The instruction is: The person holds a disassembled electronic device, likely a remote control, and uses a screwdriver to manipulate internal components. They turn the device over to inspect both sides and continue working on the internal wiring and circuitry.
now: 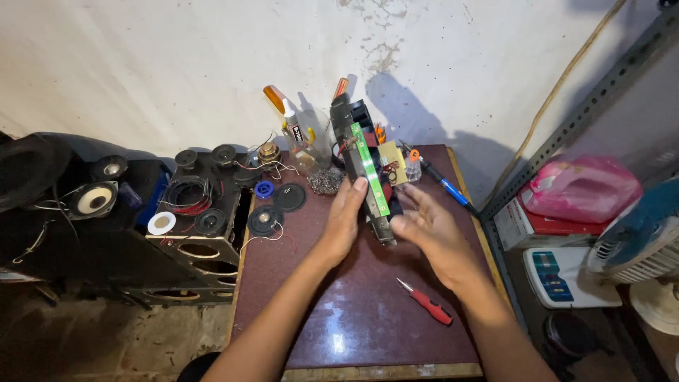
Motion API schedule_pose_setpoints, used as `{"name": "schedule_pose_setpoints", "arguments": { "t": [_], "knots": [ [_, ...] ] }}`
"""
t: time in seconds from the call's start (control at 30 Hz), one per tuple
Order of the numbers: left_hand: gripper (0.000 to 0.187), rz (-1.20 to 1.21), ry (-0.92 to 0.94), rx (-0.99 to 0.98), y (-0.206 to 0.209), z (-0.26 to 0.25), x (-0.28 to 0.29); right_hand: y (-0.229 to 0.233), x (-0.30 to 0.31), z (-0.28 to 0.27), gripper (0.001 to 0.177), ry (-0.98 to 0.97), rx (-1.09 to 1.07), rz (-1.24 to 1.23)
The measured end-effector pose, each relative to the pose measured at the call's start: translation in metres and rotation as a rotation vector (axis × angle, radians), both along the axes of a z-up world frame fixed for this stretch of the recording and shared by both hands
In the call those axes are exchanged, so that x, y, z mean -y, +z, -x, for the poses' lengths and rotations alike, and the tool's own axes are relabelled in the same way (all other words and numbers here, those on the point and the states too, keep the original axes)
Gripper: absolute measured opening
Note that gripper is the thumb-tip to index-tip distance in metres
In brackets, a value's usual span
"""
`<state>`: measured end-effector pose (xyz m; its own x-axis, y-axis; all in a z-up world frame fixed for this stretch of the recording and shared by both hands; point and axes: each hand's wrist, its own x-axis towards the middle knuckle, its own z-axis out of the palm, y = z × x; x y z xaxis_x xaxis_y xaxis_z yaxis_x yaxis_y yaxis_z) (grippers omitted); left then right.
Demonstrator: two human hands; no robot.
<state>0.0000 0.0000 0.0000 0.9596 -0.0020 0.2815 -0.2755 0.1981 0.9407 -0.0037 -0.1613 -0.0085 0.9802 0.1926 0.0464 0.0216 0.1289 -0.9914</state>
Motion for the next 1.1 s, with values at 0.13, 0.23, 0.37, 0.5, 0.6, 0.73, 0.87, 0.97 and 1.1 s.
{"name": "schedule_pose_setpoints", "arguments": {
  "t": [0.13, 0.23, 0.37, 0.5, 0.6, 0.73, 0.87, 0.97, 1.1],
  "knots": [
    [0.063, 0.066, -0.007, 0.034, -0.016, -0.001, 0.003, -0.033, 0.004, -0.012, 0.11, 0.114, 0.021, -0.013],
    [0.058, 0.058, -0.023, 0.053, -0.026, -0.006, 0.001, -0.041, 0.005, -0.014, 0.109, 0.134, -0.001, -0.043],
    [0.06, 0.015, -0.048, 0.071, -0.035, -0.011, -0.006, -0.032, 0.004, -0.012, 0.11, 0.129, 0.005, -0.042],
    [0.061, -0.038, -0.045, 0.068, -0.031, -0.009, -0.007, -0.019, 0.005, -0.008, 0.111, 0.144, -0.014, -0.018],
    [0.063, -0.058, -0.055, 0.062, -0.01, 0.0, -0.005, -0.024, 0.004, -0.005, 0.109, 0.147, -0.032, -0.012],
    [0.063, -0.031, -0.054, 0.066, 0.0, 0.005, -0.003, -0.024, 0.002, -0.009, 0.108, 0.153, -0.038, -0.009],
    [0.068, -0.153, -0.073, 0.03, 0.015, 0.013, -0.005, -0.025, 0.001, -0.01, 0.104, 0.137, -0.059, -0.011],
    [0.073, -0.217, -0.062, -0.021, 0.022, 0.014, -0.006, -0.024, -0.002, -0.009, 0.1, 0.129, -0.086, -0.03],
    [0.077, -0.307, -0.052, -0.068, 0.03, 0.014, -0.011, -0.034, -0.004, -0.012, 0.098, 0.133, -0.133, -0.055]
  ]
}}
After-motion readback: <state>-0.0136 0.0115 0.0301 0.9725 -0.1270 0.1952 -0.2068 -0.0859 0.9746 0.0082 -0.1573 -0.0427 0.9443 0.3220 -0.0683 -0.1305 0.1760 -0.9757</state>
